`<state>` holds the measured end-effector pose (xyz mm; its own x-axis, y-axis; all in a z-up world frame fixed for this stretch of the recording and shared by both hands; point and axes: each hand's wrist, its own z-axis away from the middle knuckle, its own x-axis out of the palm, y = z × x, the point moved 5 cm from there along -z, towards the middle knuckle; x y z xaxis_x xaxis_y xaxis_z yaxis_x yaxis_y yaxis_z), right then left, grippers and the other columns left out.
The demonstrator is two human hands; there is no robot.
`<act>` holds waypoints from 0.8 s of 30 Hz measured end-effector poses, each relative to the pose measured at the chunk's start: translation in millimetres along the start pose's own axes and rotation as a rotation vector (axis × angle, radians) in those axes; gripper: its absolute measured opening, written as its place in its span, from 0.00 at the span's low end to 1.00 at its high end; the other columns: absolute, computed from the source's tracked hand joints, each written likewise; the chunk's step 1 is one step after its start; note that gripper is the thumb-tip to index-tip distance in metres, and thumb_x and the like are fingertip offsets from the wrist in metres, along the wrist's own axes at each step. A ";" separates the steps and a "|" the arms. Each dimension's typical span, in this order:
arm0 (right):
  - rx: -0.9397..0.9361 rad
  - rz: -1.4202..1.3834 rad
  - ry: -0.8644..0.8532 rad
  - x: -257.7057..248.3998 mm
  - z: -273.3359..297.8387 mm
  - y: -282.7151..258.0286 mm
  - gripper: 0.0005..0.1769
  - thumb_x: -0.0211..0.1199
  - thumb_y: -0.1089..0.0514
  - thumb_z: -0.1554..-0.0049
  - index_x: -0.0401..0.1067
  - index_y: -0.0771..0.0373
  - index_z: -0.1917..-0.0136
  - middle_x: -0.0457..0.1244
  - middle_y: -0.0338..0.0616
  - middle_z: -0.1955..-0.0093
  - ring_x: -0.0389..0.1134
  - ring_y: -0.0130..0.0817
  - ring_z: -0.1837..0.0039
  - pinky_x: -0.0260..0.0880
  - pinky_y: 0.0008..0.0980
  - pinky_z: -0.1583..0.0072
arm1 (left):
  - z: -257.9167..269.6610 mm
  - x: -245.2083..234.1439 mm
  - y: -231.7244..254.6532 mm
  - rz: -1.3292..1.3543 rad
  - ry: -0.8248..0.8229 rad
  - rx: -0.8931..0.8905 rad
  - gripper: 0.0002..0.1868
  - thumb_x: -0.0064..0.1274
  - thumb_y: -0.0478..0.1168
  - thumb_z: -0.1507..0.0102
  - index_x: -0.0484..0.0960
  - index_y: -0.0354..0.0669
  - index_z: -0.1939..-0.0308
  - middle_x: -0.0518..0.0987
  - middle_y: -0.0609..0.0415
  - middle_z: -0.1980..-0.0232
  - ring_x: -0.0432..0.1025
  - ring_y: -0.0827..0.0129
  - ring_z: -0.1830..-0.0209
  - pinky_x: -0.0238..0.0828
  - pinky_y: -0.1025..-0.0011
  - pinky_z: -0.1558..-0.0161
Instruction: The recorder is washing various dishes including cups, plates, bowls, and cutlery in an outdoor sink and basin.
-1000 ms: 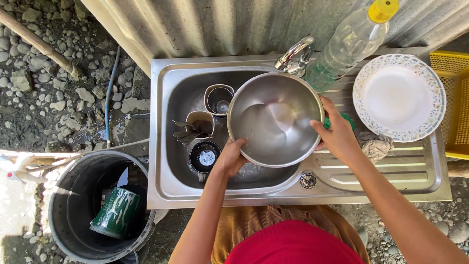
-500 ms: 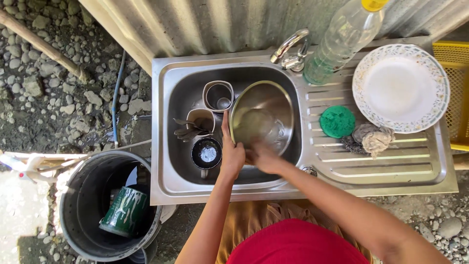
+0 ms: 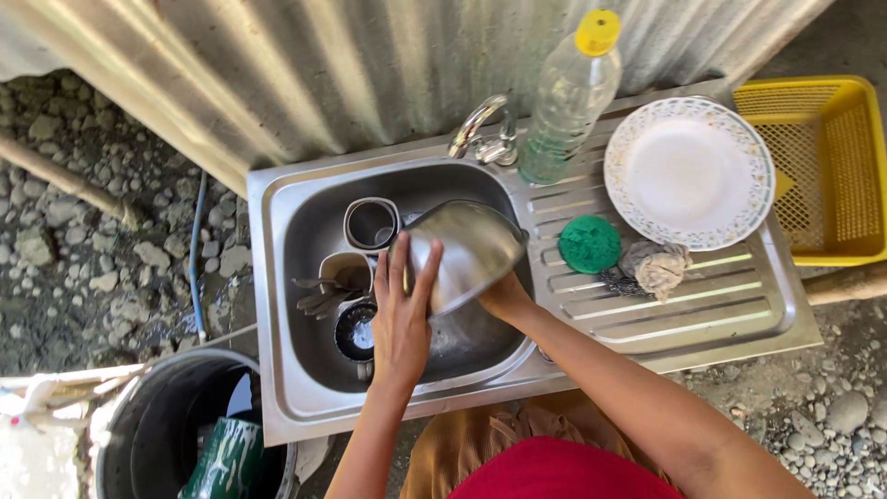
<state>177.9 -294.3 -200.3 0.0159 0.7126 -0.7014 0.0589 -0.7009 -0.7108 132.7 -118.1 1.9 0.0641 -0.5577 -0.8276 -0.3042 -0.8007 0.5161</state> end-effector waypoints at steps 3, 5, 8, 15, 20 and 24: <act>-0.252 -0.273 0.172 -35.9 16.8 24.7 0.31 0.65 0.64 0.46 0.64 0.69 0.30 0.62 0.58 0.33 0.63 0.51 0.32 0.64 0.46 0.33 | 4.6 1.4 12.7 -0.065 0.046 0.220 0.52 0.45 0.16 0.47 0.65 0.70 0.25 0.57 0.47 0.19 0.55 0.38 0.21 0.70 0.61 0.46; -0.072 -0.409 0.180 -88.9 17.1 39.7 0.26 0.64 0.67 0.47 0.68 0.69 0.35 0.66 0.54 0.39 0.68 0.46 0.38 0.69 0.41 0.39 | 3.2 4.3 24.5 0.028 0.076 0.223 0.52 0.45 0.17 0.49 0.65 0.67 0.25 0.57 0.46 0.19 0.55 0.40 0.21 0.70 0.60 0.41; 0.203 -0.463 0.377 -198.9 27.6 59.2 0.22 0.66 0.68 0.48 0.71 0.66 0.40 0.66 0.47 0.47 0.70 0.35 0.47 0.73 0.33 0.47 | -8.5 5.2 49.5 0.286 0.142 0.169 0.53 0.42 0.17 0.52 0.60 0.57 0.24 0.56 0.43 0.19 0.55 0.43 0.21 0.65 0.56 0.35; 0.545 0.025 0.883 -321.9 95.3 239.1 0.40 0.82 0.64 0.44 0.55 0.73 0.32 0.59 0.60 0.43 0.64 0.51 0.44 0.68 0.48 0.42 | 22.9 127.6 -22.9 1.179 -0.101 -0.853 0.37 0.43 0.26 0.41 0.57 0.40 0.26 0.73 0.41 0.40 0.75 0.51 0.48 0.81 0.55 0.57; 0.731 -1.169 0.618 -297.0 84.1 209.6 0.29 0.61 0.66 0.42 0.58 0.57 0.30 0.67 0.50 0.42 0.72 0.45 0.46 0.78 0.47 0.46 | 19.8 121.9 42.0 1.128 -0.372 -0.921 0.33 0.50 0.34 0.42 0.63 0.42 0.32 0.76 0.45 0.45 0.78 0.53 0.52 0.83 0.54 0.61; 0.551 -0.746 0.911 -356.6 100.5 168.0 0.25 0.55 0.69 0.38 0.56 0.60 0.30 0.68 0.54 0.38 0.74 0.46 0.42 0.79 0.44 0.46 | -0.8 137.7 105.0 1.163 -0.555 -0.909 0.31 0.54 0.39 0.41 0.63 0.50 0.34 0.75 0.47 0.42 0.78 0.55 0.50 0.82 0.51 0.59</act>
<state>81.8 -669.2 -74.9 0.8387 0.5446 0.0039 -0.0644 0.1063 -0.9922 110.4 -279.1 -57.7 -0.1931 -0.9536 0.2310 0.7260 0.0195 0.6874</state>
